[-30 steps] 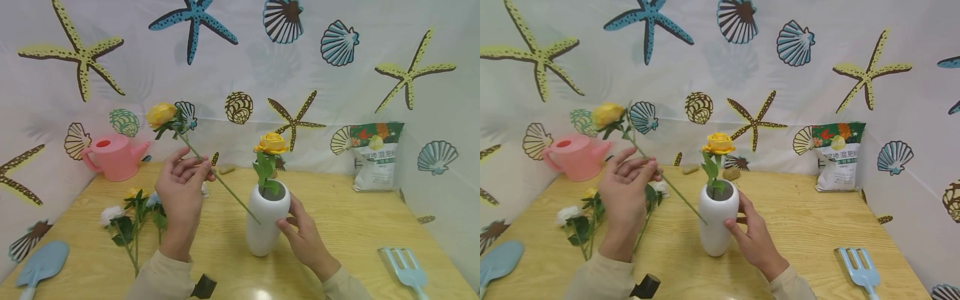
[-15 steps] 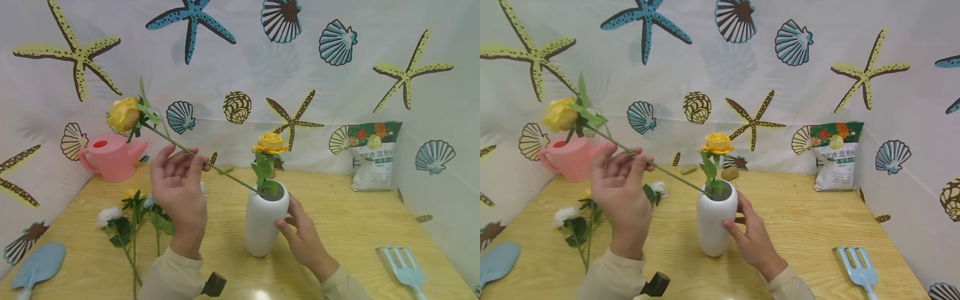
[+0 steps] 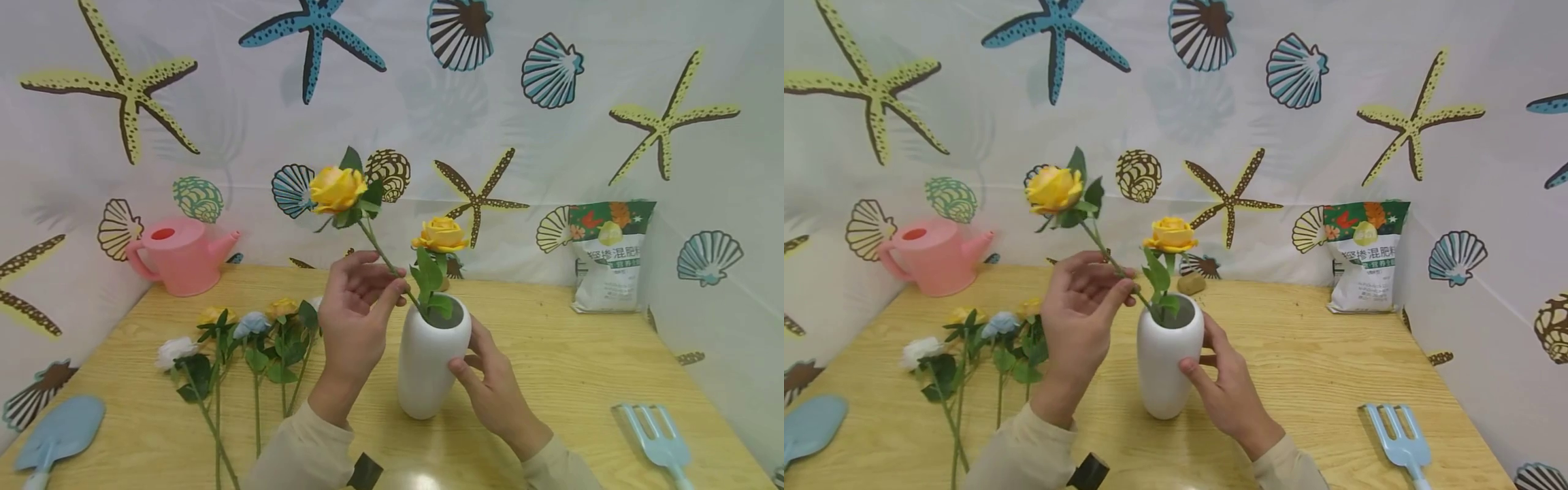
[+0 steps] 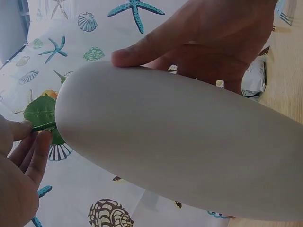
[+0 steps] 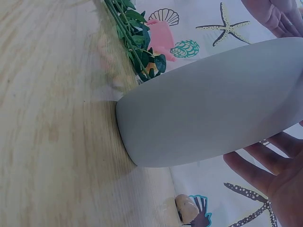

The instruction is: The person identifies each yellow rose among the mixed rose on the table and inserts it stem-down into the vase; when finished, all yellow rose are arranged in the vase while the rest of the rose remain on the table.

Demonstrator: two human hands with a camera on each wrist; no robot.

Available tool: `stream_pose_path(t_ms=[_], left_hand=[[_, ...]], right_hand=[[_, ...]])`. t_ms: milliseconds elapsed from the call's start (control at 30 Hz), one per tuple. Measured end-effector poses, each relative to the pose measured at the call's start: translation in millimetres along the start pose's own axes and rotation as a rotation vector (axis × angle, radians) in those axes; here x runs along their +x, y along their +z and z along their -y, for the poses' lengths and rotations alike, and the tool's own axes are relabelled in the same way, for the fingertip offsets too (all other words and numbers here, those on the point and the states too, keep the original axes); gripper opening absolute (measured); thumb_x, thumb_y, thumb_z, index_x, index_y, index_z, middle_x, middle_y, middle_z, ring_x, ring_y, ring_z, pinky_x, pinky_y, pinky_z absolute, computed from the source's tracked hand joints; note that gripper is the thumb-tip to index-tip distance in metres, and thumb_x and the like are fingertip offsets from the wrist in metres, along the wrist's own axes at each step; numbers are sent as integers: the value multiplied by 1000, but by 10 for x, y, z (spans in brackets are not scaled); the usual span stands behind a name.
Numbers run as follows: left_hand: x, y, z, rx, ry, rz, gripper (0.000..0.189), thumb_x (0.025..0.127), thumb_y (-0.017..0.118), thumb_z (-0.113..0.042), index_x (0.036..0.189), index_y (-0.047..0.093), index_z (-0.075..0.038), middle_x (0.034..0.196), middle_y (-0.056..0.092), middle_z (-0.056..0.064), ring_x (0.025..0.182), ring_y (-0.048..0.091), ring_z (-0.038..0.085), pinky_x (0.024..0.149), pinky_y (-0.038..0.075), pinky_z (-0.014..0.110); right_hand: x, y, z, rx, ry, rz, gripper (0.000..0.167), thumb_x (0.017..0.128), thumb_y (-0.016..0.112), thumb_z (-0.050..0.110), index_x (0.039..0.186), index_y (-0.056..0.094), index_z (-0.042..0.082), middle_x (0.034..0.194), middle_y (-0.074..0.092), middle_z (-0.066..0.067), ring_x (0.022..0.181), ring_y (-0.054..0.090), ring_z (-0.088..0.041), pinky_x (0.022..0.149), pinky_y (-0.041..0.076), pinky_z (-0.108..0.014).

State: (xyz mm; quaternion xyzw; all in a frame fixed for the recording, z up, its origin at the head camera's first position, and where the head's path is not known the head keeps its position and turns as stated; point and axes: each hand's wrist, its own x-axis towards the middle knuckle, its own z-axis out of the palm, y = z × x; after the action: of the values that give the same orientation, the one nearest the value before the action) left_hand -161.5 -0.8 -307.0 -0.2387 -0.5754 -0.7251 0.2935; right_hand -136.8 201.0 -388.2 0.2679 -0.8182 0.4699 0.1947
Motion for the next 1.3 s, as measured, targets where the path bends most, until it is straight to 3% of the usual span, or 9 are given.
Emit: stream_pose_path(t_ms=[133,267,500,667,800,1000,1300], left_hand=[[-14,11,0,156,-8,87,33,87,72,9,116,56,8,99,67,23,85,71,19,74,61,25],[-20,8,-6,208,1,115,27,87,74,6,110,60,8,97,69,19,82,71,25,74,61,25],[-28,2,-11,225,-56,87,27,87,76,1,110,63,4,95,71,16,79,72,23,74,61,26],[-37,9,-13,225,-136,40,31,87,76,0,113,59,2,91,73,20,75,72,33,70,61,25],[-44,14,-19,236,-168,26,32,86,77,0,112,59,1,90,74,21,73,71,33,68,61,25],[-47,11,-20,338,-185,40,32,85,77,-1,113,62,-1,99,75,16,82,72,26,73,57,25],[-45,10,-32,394,-215,93,35,86,80,-7,116,63,-3,110,72,12,90,72,24,77,60,39]], right_hand=[[0,-1,2,-5,10,-1,57,106,53,28,157,31,13,141,58,-16,119,63,-16,89,60,-41],[0,-4,-2,-3,4,-2,57,106,52,29,156,32,13,141,58,-16,120,63,-16,89,60,-40],[-2,-9,-5,0,-2,-1,57,106,53,27,156,32,13,143,57,-16,121,63,-16,89,60,-41],[2,-9,6,-7,15,4,58,105,54,25,157,31,13,146,55,-16,122,62,-18,90,60,-43],[-1,-6,7,-7,11,3,58,105,54,24,157,31,11,145,55,-17,121,62,-18,89,60,-44],[4,-3,20,-14,10,5,58,105,54,25,156,31,9,145,55,-18,121,63,-21,89,60,-43],[0,2,17,-21,23,-1,58,105,54,24,157,31,10,146,54,-17,121,63,-23,89,60,-42]])
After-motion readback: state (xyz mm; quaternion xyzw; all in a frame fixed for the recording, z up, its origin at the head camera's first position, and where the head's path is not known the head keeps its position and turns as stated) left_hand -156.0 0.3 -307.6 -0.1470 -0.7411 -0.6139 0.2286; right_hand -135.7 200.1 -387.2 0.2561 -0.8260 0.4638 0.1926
